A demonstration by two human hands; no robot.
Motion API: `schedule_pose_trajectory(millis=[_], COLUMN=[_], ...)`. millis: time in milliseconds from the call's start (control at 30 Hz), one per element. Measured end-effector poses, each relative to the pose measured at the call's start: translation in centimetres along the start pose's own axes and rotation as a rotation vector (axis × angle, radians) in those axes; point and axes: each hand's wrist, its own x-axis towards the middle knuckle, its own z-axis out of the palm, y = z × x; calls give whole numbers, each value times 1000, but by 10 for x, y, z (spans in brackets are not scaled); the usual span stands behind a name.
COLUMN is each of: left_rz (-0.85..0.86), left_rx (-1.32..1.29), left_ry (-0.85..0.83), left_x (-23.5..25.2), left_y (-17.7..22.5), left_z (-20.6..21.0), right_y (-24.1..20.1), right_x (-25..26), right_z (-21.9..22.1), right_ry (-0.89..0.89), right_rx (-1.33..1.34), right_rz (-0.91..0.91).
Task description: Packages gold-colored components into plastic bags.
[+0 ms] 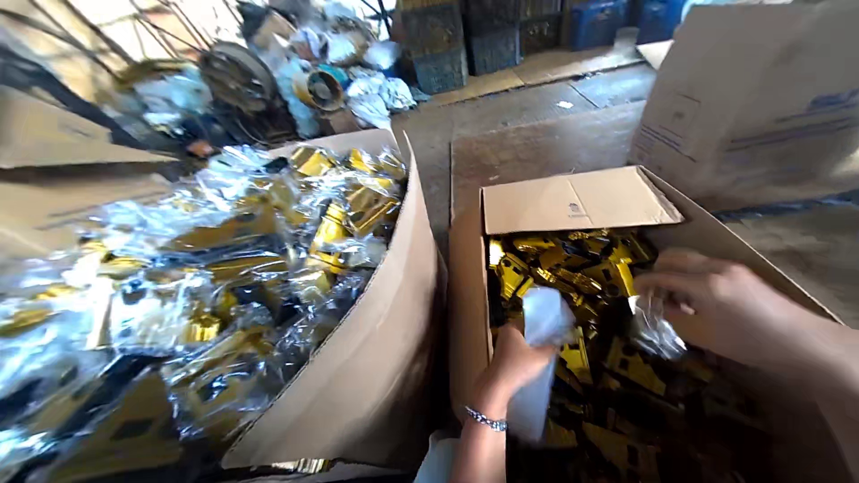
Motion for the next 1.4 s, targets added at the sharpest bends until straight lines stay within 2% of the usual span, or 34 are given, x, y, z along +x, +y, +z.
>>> schedule_pose_trajectory(millis=[33,67,100,133,200,267,333,367,433,467,533,600,633,700,733,767,833,867,900,933,1000,1067,1133,1200,1267,1333,1400], left_rz=[60,96,118,142,279,464,556,545,490,439,492,510,487,334,228,197,301,367,413,441,455,365,157,-116,-268,-305,-192], left_rx=[51,69,83,103,187,276,253,232,302,311,241,206,230,311,402,486,468,402,323,265,289,355,328,361,532,730,859], left_ry=[-22,-36,-50,-70,-57,21,87,116,171,165,224,219,185,29,-78,-121,-109,-125,-169,-235,-275,-133,-6,35,42,26,46], left_x=[2,3,3,2,-7,-16,-13,-12,-6,-5,-5,-2,-4,-14,-19,-18,-12,-11,-12,-11,-3,7,31,75,140,206,262], left_y=[-3,-5,-4,-4,-3,-9,-19,-22,-21,-18,-24,-24,-22,-11,-5,-10,-26,-28,-29,-28,-30,-35,-26,-4,11,19,18], left_z=[3,5,6,10,25,43,55,59,55,53,59,65,63,55,54,60,73,78,79,75,59,46,32,17,8,6,5], right_y=[-5,-12,-19,-24,-31,-33,-22,-23,-39,-39,-21,-11,-21,-42,-43,-39,-16,0,17,37,83,124,160,194,224,250,272], right_x=[17,31,41,44,34,19,15,13,11,11,12,13,6,-14,-24,-32,-38,-40,-44,-45,-43,-36,-19,8,41,75,104], right_z=[-5,-8,-7,3,49,103,125,126,135,140,142,141,142,151,159,165,161,154,145,136,123,105,88,83,88,105,126], right_ry=[230,355,394,371,103,-144,-118,-73,71,110,-4,-22,10,192,268,269,100,-15,-133,-268,-481,-449,-313,-216,-268,-312,-276], right_rx=[116,307,451,467,339,356,508,510,406,443,713,711,581,284,298,403,749,881,861,714,393,238,208,187,118,77,75], right_rz=[-110,-142,-99,0,166,181,259,272,133,85,193,356,329,98,25,14,135,292,479,630,740,740,736,757,754,740,700])
